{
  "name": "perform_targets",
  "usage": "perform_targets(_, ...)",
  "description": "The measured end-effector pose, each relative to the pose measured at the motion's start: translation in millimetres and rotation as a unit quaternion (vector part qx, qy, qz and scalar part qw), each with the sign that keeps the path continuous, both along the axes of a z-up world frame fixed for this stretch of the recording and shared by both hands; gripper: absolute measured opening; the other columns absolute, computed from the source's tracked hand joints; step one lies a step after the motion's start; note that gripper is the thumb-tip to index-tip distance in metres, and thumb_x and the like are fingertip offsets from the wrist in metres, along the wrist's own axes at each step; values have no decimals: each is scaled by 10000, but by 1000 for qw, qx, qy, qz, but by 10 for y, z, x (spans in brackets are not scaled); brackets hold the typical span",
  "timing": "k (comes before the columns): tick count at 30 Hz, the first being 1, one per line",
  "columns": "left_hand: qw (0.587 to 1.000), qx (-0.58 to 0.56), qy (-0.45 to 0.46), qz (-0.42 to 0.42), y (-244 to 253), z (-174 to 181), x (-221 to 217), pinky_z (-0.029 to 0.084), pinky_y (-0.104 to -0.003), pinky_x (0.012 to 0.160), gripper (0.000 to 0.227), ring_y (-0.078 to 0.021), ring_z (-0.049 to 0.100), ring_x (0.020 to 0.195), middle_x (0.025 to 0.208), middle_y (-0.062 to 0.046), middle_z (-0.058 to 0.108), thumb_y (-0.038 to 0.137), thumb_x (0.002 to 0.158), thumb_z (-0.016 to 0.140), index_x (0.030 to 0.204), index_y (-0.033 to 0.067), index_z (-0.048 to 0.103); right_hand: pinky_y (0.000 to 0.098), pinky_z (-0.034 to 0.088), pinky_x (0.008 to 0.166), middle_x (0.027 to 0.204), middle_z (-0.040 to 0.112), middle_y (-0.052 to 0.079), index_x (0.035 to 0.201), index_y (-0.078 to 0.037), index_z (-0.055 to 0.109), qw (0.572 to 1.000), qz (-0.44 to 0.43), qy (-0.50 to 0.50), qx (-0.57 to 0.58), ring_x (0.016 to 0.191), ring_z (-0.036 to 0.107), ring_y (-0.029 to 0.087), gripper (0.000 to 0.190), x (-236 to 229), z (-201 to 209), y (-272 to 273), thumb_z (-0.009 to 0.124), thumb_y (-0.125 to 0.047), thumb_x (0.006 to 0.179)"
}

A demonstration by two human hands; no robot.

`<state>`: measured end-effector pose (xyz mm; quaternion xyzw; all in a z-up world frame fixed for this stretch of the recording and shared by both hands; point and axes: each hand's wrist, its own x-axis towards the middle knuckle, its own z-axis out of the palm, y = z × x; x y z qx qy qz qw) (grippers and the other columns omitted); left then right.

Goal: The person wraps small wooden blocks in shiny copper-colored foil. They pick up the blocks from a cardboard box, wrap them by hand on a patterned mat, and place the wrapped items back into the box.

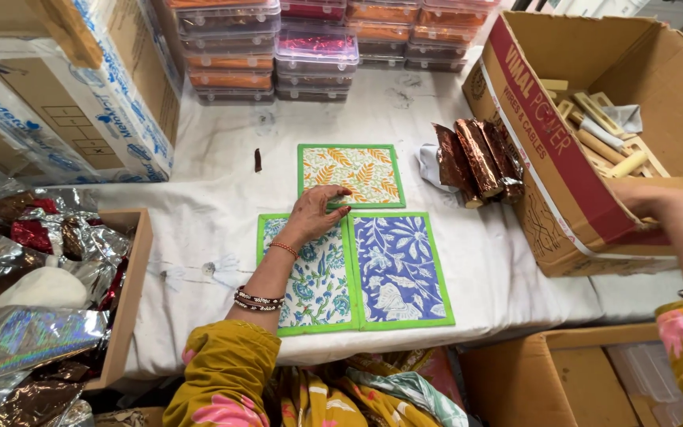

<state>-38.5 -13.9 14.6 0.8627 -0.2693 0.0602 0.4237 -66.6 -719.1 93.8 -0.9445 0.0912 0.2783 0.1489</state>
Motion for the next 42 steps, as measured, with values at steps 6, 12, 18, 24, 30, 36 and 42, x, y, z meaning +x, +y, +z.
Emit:
perform_targets(6, 1000, 7, -7, 2, 6, 56, -26, 494, -381, 1030, 324, -241, 695, 1093, 1156, -63, 759, 237, 864, 790, 1167, 134, 743, 382, 557, 947, 1302, 748, 129, 1366, -50, 697, 998, -58, -22, 29, 1143, 722, 226, 588, -4, -216, 16, 724, -412, 903)
perform_targets(12, 1000, -2, -24, -3, 2, 28, 1, 507, -391, 997, 329, -260, 689, 1084, 1151, -74, 756, 234, 856, 803, 1160, 122, 742, 398, 551, 919, 1282, 760, 141, 1345, -49, 703, 990, -126, -49, 49, 1102, 724, 230, 596, 63, -315, 96, 655, -472, 928)
perform_targets(18, 999, -12, -37, -9, -8, 33, -7, 512, -400, 983, 319, -267, 693, 1068, 1134, -82, 757, 210, 836, 805, 1134, 115, 744, 411, 547, 895, 1266, 771, 151, 1328, -49, 709, 978, -188, -68, 59, 1068, 726, 234, 616, -81, -251, 291, 598, -522, 949)
perform_targets(24, 997, 14, -81, -9, -11, -54, 7, 467, -434, 1017, 344, -299, 650, 1157, 1188, -107, 721, 213, 834, 800, 1158, 120, 732, 401, 508, 986, 1319, 728, 72, 1497, -210, 503, 991, 15, -58, -122, 1156, 678, 249, 685, 102, 69, 140, 618, -395, 847)
perform_targets(30, 995, 65, -81, 11, -43, -30, -9, 452, -443, 1039, 379, -302, 610, 1201, 1242, -106, 686, 216, 822, 783, 1176, 111, 701, 441, 577, 1010, 1347, 738, 42, 1537, -362, 527, 924, -84, -116, -353, 1198, 712, 272, 631, 115, 1721, 952, 552, -627, 965)
perform_targets(36, 988, 106, -96, 52, -145, 147, -94, 463, -422, 1035, 340, -292, 607, 1203, 1221, -107, 677, 239, 836, 759, 1142, 102, 702, 436, 561, 1010, 1356, 722, 49, 1536, -323, 543, 896, -8, -115, -430, 1244, 676, 259, 678, 861, 1384, -244, 593, -648, 943)
perform_targets(42, 974, 165, -124, 96, -251, 206, -129, 458, -438, 1038, 431, -301, 610, 1196, 1223, -135, 685, 330, 843, 733, 1162, 43, 692, 420, 496, 1132, 1489, 631, -13, 1519, -357, 535, 914, 4, -36, -404, 1391, 575, 227, 734, 1513, 1176, -410, 645, -694, 876)
